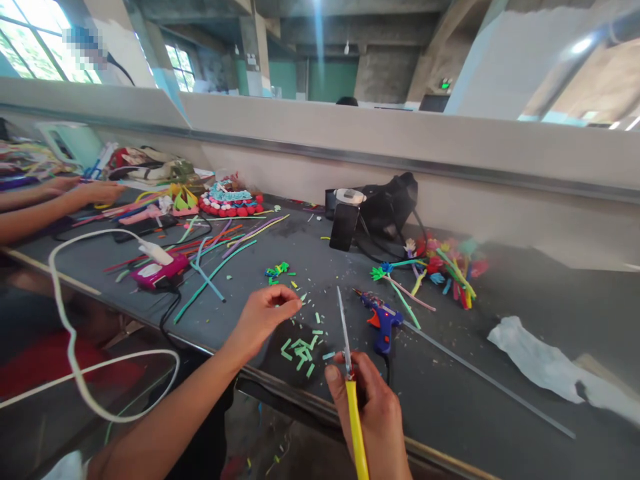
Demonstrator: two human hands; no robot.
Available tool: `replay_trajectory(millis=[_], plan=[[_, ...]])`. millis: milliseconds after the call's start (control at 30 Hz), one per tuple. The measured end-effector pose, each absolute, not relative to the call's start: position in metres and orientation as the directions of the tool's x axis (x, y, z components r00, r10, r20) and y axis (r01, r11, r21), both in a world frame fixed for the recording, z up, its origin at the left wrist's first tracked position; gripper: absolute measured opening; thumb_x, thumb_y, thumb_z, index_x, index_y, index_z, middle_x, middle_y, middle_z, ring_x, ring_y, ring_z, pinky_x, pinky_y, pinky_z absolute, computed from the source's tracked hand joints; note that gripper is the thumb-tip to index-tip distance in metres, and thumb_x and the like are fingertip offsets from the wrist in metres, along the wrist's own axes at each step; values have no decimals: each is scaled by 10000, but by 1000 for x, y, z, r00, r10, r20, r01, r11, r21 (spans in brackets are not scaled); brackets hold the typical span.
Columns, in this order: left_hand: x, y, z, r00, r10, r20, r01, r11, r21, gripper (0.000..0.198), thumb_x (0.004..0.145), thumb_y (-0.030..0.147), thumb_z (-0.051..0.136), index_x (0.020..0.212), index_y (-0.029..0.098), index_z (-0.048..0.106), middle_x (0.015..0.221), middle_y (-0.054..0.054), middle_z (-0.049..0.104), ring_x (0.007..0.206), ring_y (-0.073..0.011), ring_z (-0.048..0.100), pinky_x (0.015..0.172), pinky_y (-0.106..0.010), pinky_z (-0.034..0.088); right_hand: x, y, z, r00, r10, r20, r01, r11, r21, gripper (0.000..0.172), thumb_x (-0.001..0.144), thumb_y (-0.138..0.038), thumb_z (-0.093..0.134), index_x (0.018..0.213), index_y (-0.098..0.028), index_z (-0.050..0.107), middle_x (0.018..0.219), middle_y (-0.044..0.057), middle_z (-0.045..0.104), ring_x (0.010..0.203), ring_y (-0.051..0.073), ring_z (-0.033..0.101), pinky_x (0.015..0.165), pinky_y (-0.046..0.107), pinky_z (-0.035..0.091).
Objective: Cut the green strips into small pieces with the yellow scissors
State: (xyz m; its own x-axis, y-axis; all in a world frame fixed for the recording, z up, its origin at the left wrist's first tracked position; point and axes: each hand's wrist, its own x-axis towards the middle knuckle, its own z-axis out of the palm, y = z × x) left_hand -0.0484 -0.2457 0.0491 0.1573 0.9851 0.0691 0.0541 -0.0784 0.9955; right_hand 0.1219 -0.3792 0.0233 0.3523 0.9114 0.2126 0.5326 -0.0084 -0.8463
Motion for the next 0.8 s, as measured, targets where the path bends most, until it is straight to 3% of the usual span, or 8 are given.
replay_trajectory(millis=[100, 233, 367, 467, 567, 800], plan=[[-61, -228, 40, 176, 952, 251, 327, -297, 897, 77, 675, 199, 708, 605, 215, 680, 647, -3, 619, 621, -156, 481, 642, -282, 321, 122, -382, 28, 424, 889, 172, 454, -44, -890, 390, 816, -580, 627, 879, -203, 705, 617, -12, 641, 503, 133, 578, 463, 195, 456], [-61, -225, 24, 312, 871, 380, 594, -491, 637, 128, 777, 151, 620, 752, 229, 719, 815, -28, 666, 794, -196, 557, 799, -342, 340, 121, -386, 34, 478, 874, 81, 331, -93, -939, 396, 795, -577, 651, 908, -199, 693, 508, -50, 520, 380, 90, 424, 333, 190, 287], [-45, -231, 16, 551, 753, 359, 615, -658, 436, 222, 871, 169, 542, 916, 255, 742, 946, -66, 666, 913, -227, 549, 842, -381, 318, 118, -387, 37, 472, 881, 37, 275, -108, -955, 399, 774, -572, 670, 918, -200, 690, 445, -86, 394, 366, 80, 340, 337, 188, 267], [-35, -229, 14, 634, 708, 311, 619, -705, 346, 244, 877, 172, 531, 935, 251, 754, 970, -88, 654, 913, -245, 512, 841, -403, 307, 116, -387, 35, 462, 886, 31, 269, -107, -957, 398, 766, -567, 679, 916, -198, 689, 436, -91, 369, 369, 80, 331, 342, 187, 251], [-30, -224, 13, 652, 703, 284, 608, -709, 358, 213, 864, 179, 549, 833, 232, 753, 918, -89, 652, 900, -251, 489, 863, -420, 294, 116, -386, 33, 451, 892, 23, 255, -105, -961, 411, 775, -573, 672, 927, -192, 694, 420, -95, 369, 343, 79, 321, 327, 194, 234], [-25, -225, 10, 594, 728, 341, 528, -673, 518, 176, 792, 150, 600, 629, 188, 656, 795, -95, 617, 866, -248, 510, 911, -420, 302, 118, -384, 28, 416, 905, 83, 327, -64, -943, 420, 821, -587, 639, 953, -192, 700, 404, -92, 407, 320, 89, 368, 333, 203, 291]])
